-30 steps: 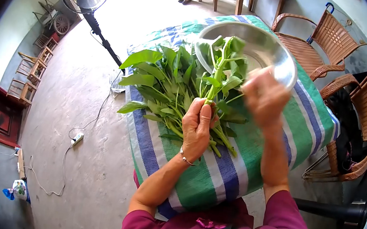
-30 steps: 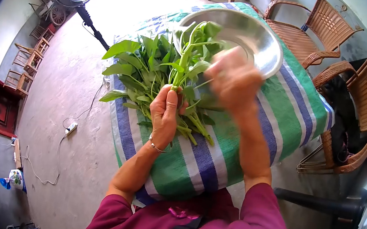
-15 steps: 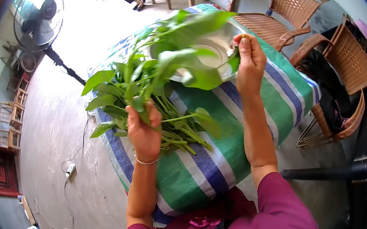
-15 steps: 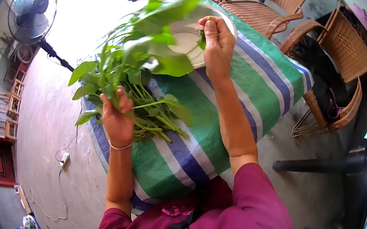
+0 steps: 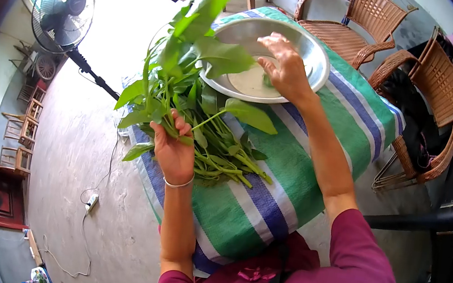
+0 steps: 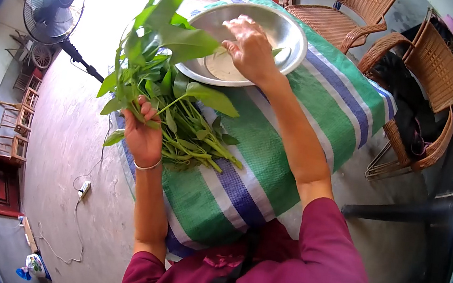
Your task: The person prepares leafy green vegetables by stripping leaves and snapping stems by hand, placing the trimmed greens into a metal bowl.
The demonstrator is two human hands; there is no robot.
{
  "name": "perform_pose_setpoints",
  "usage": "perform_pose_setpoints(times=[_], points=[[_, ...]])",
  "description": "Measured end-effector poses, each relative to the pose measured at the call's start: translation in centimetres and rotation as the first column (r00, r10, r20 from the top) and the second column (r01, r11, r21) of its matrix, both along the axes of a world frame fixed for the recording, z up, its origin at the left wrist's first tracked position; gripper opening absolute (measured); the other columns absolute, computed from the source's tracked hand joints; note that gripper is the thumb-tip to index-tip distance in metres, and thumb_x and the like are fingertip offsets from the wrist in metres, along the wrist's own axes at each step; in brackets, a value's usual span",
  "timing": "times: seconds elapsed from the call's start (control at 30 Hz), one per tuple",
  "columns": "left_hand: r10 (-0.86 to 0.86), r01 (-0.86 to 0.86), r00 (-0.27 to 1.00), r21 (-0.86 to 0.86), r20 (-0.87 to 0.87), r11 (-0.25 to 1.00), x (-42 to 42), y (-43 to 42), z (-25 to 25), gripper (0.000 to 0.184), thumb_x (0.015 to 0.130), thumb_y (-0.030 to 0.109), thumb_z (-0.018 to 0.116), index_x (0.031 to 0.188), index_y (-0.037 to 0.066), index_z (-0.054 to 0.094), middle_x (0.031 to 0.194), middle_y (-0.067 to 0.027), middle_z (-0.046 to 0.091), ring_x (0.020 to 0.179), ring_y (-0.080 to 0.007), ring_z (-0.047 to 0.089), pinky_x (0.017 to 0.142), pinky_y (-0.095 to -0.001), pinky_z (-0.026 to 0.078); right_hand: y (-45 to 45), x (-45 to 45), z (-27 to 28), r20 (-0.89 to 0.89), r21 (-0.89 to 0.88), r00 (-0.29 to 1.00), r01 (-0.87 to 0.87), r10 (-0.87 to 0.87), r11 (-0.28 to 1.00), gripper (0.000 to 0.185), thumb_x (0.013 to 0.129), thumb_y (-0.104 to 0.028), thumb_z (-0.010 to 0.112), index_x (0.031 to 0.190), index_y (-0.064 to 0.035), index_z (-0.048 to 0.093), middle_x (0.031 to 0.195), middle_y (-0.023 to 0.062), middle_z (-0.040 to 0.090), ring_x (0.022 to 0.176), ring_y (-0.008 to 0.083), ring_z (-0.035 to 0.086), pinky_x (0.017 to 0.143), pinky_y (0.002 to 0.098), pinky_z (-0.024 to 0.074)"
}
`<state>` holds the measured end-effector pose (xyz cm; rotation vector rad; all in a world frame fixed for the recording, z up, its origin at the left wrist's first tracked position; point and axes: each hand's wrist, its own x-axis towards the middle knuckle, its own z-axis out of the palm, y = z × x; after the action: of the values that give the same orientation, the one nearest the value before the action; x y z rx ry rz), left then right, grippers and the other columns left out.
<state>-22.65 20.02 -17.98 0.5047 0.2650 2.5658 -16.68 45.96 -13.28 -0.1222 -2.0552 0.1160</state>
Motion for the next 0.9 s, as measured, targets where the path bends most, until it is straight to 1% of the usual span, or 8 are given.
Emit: perform_pose_setpoints(times=[0.1,0.2,0.33,0.53,0.6,0.67,0.73,0.9], points=[[-0.073,0.068,0.995,0.067,0.068,0.995,-0.4,0.0,-0.7,0.035,0.095,0.031,0.041,0.109,-0.001,0.048,0.103,-0.0100,0.049,0.083,-0.0179,0.044,0.075,-0.0287,0.041,-2.3,3.1,1.8,0.106,-0.474,0.899,-0.330,0.424,0.817,0.024,0.081,-0.008,0.062,0.103,0.0004,0.062,0.096,0.0124,0.064,0.096,0.0221,0.060,0.082,0.0302,0.0472],[-0.151,0.140,0.986,0.145,0.066,0.979,-1.1,0.2,-1.3,0.035,0.095,0.029,0.040,0.110,-0.002,0.048,0.103,-0.0108,0.049,0.087,-0.0201,0.045,0.083,-0.0312,0.041,-3.6,4.9,1.8,-0.067,-0.601,0.876,-0.419,0.478,0.681,0.019,0.081,-0.006,0.061,0.099,0.0007,0.064,0.090,0.0121,0.065,0.078,0.0189,0.062,0.070,0.0285,0.0484],[-0.267,0.232,0.952,0.215,0.151,0.949,-1.5,-0.2,-1.6,0.034,0.096,0.027,0.037,0.110,-0.001,0.048,0.104,-0.0117,0.050,0.091,-0.0217,0.049,0.086,-0.0339,0.043,-5.5,8.0,3.1,-0.061,-0.468,0.893,-0.420,0.446,0.777,0.015,0.081,-0.002,0.060,0.095,0.0009,0.063,0.083,0.0110,0.064,0.074,0.0161,0.061,0.066,0.0266,0.0483],[0.008,-0.026,0.996,-0.208,-0.089,0.978,2.1,0.1,1.6,0.032,0.096,0.030,0.039,0.107,0.003,0.051,0.099,-0.0110,0.059,0.092,-0.0224,0.056,0.087,-0.0362,0.044,-11.9,8.9,2.8,0.158,-0.220,0.816,-0.520,0.556,0.825,0.017,0.081,-0.009,0.063,0.095,-0.0002,0.063,0.087,0.0103,0.063,0.078,0.0204,0.061,0.069,0.0288,0.0480],[0.067,-0.201,0.948,-0.419,-0.312,0.886,4.6,0.0,3.9,0.030,0.097,0.028,0.038,0.105,0.004,0.053,0.098,-0.0100,0.060,0.089,-0.0192,0.058,0.083,-0.0327,0.046,-14.0,8.1,1.6,0.170,-0.329,0.777,-0.535,0.606,0.778,0.023,0.082,-0.014,0.064,0.100,-0.0011,0.061,0.090,0.0091,0.063,0.082,0.0186,0.061,0.071,0.0288,0.0479],[0.085,-0.234,0.942,-0.453,-0.325,0.860,5.8,-0.2,4.6,0.029,0.097,0.027,0.038,0.104,0.004,0.055,0.097,-0.0072,0.061,0.088,-0.0151,0.058,0.080,-0.0284,0.047,-15.7,7.6,1.0,-0.076,-0.740,0.723,-0.503,0.686,0.447,0.029,0.082,-0.016,0.065,0.106,-0.0020,0.059,0.093,0.0062,0.062,0.082,0.0154,0.060,0.072,0.0289,0.0474],[0.189,-0.462,0.812,-0.410,-0.553,0.787,5.5,-0.2,4.6,0.027,0.097,0.026,0.040,0.105,0.005,0.056,0.098,-0.0043,0.061,0.088,-0.0118,0.057,0.079,-0.0256,0.046,-16.2,7.0,0.9,-0.070,-0.722,0.714,-0.519,0.697,0.458,0.027,0.081,-0.013,0.064,0.105,-0.0029,0.057,0.091,0.0047,0.063,0.080,0.0126,0.059,0.064,0.0271,0.0468],[0.102,-0.318,0.864,-0.376,-0.493,0.870,6.2,-0.2,4.7,0.025,0.095,0.020,0.045,0.112,0.002,0.054,0.099,-0.0003,0.060,0.089,-0.0054,0.052,0.080,-0.0209,0.043,-16.9,5.8,0.5,-0.081,-0.649,0.840,-0.453,0.537,0.611,0.035,0.075,-0.008,0.068,0.108,-0.0031,0.055,0.083,0.0018,0.061,0.066,0.0076,0.053,0.056,0.0205,0.0427]])
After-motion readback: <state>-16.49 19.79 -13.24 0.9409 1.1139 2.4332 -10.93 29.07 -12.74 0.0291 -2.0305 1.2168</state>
